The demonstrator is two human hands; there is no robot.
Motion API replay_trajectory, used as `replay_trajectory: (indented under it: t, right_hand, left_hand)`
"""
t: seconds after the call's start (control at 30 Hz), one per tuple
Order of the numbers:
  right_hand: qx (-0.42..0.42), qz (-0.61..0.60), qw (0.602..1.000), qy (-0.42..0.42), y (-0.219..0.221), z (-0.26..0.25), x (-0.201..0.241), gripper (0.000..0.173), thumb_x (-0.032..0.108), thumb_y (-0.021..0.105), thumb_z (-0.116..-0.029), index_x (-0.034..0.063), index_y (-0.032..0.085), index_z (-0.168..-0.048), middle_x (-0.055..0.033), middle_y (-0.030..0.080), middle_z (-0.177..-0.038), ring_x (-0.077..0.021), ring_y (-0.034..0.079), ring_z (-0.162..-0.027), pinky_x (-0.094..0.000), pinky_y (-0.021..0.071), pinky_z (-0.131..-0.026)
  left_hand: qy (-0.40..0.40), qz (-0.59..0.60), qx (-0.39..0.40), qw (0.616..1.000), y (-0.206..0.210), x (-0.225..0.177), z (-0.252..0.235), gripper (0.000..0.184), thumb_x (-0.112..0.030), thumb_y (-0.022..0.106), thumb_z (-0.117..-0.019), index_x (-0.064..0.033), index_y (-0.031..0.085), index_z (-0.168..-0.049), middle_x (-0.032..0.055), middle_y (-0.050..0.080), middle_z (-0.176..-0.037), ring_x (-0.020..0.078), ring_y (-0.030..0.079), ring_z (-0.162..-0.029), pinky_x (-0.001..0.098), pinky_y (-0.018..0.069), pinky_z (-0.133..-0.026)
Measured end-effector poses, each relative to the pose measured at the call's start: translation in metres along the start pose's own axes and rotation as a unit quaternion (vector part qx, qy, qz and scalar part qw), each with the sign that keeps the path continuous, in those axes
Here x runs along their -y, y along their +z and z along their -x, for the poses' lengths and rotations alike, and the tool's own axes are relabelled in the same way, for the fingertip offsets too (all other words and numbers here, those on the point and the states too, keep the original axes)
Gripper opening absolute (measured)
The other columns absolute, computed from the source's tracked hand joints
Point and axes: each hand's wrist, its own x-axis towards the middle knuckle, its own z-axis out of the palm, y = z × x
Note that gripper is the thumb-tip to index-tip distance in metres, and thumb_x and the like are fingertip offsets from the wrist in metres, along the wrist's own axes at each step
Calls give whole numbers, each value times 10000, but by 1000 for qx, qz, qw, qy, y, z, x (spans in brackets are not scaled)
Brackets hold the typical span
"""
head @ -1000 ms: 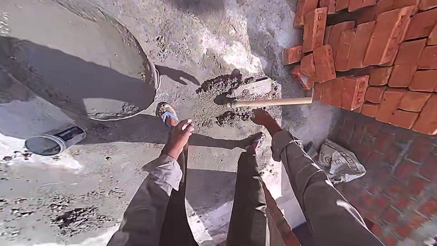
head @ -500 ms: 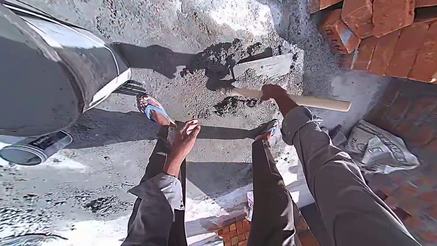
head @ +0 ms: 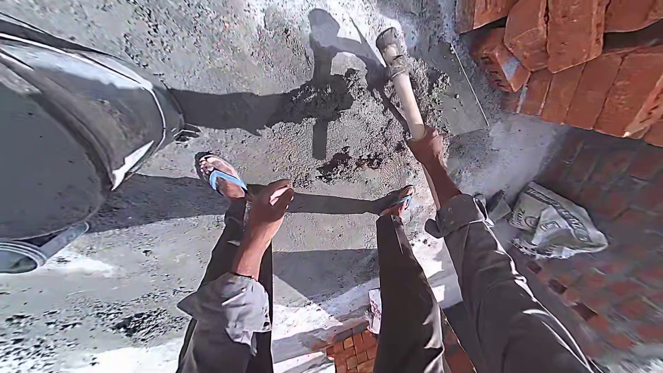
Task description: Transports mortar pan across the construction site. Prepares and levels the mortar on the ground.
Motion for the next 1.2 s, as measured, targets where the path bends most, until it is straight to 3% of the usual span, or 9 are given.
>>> replay_trajectory:
  t: [0.13,0.27,0.33,0.53,0.67,0.8,0.9,1.07,1.2]
  right_hand:
    - [-115,-27,991,62,40,-62,27,553,432,710,-829,125,638,-1284,-191,711,-1143,-397,684,-1060,-647,526,-824]
    - [-76,-147,986,26,103,-57,26,491,356,806,-776,41,687,-1133,-192,715,-1015,-371,695,-954,-616,543,-817]
    - [-51,-199,978,31,127,-38,30,475,309,810,-770,23,671,-1122,-188,709,-974,-347,699,-893,-588,558,-780]
    - [12,-319,947,21,154,12,81,417,258,797,-767,19,651,-1076,-159,683,-829,-295,676,-685,-527,571,-633]
    - [65,-296,953,-3,167,66,127,368,264,791,-774,14,665,-1012,-167,685,-836,-316,686,-744,-551,567,-669]
    - [160,-230,960,11,168,122,146,382,293,764,-836,51,656,-1111,-174,691,-968,-355,684,-913,-601,549,-765]
    - [137,-164,977,-17,191,147,128,412,387,754,-832,98,690,-1118,-160,727,-937,-356,714,-878,-611,555,-724]
    - [148,-64,986,-37,150,193,96,357,337,699,-840,108,706,-1113,-147,735,-998,-333,710,-971,-570,543,-823]
    - [11,-43,997,-62,120,146,134,391,377,730,-843,120,692,-1136,-179,731,-911,-396,716,-865,-630,538,-704]
  left_hand:
    - [-14,12,-13,1000,-17,11,5,429,-325,574,-1022,-70,604,-1366,108,677,-1278,197,694,-1105,386,596,-918]
    - [2,28,-8,1000,-30,14,9,418,-327,571,-1011,-68,619,-1336,103,695,-1234,185,701,-1074,374,599,-900]
    - [13,29,3,999,-36,11,11,432,-321,558,-1017,-48,606,-1347,119,692,-1235,193,703,-1079,382,601,-904]
    - [25,49,6,998,-46,6,9,448,-314,557,-1016,-20,586,-1353,121,705,-1211,200,713,-1053,362,604,-882]
    - [25,32,16,999,-39,7,8,440,-297,541,-1026,-21,581,-1367,129,694,-1223,197,707,-1040,378,599,-876]
    - [16,14,16,1000,-29,16,9,459,-281,536,-1016,-10,563,-1386,152,671,-1276,218,693,-1085,400,586,-914]
    - [2,-8,-3,1000,-21,19,10,433,-278,574,-1020,-27,587,-1372,146,668,-1282,219,689,-1100,408,585,-935]
    - [34,-9,3,999,-20,17,8,407,-224,567,-1031,3,579,-1369,184,664,-1279,218,699,-1081,379,588,-914]
    - [40,23,-10,999,-31,19,10,399,-217,548,-1033,-10,582,-1372,165,673,-1249,216,692,-1071,391,584,-912]
